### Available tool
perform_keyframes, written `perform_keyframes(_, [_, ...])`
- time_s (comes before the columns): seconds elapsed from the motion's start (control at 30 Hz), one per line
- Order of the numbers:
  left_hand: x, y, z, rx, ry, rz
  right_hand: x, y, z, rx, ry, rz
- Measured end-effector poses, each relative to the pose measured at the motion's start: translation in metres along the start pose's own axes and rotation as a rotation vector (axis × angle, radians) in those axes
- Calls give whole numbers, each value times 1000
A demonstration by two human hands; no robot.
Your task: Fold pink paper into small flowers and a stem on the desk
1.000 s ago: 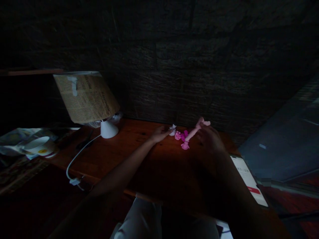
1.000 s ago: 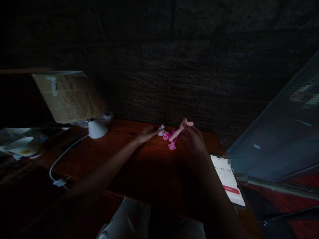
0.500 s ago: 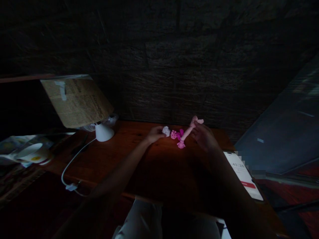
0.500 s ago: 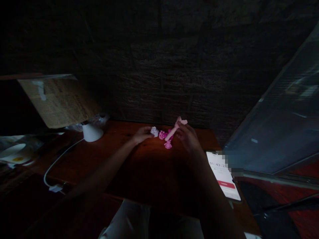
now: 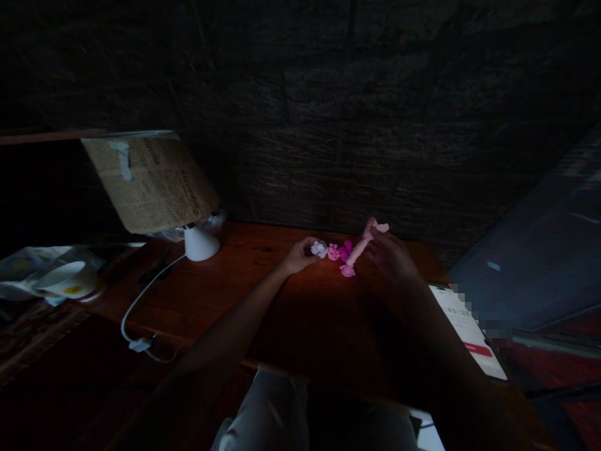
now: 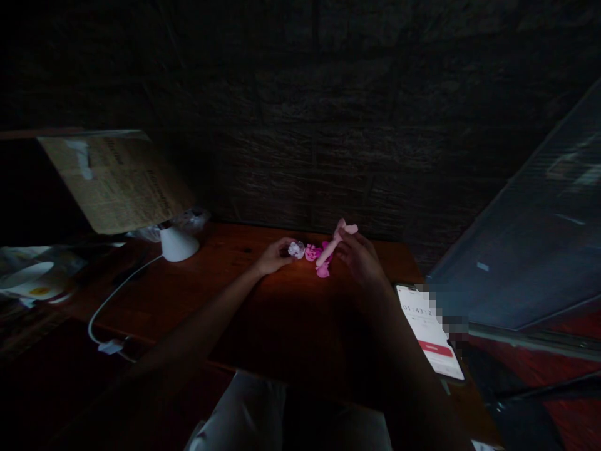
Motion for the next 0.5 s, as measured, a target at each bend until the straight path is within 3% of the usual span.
perform_keyframes(0.27, [-5,5,-2,-96,-6,-18,4,1,-1,20,64,84])
perform_keyframes(0.5, [-9,3,1,-37,-19,-19,1,4,-5,10,62,99])
Point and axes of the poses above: each hand's wrist, its own z-axis towards the middle knuckle, its own y-axis out of the palm, x = y × z, the point moved 10 cm from there along z, towards the middle knuckle, and after that the axes turned 14 degrees about x, right-handed, at the moved point
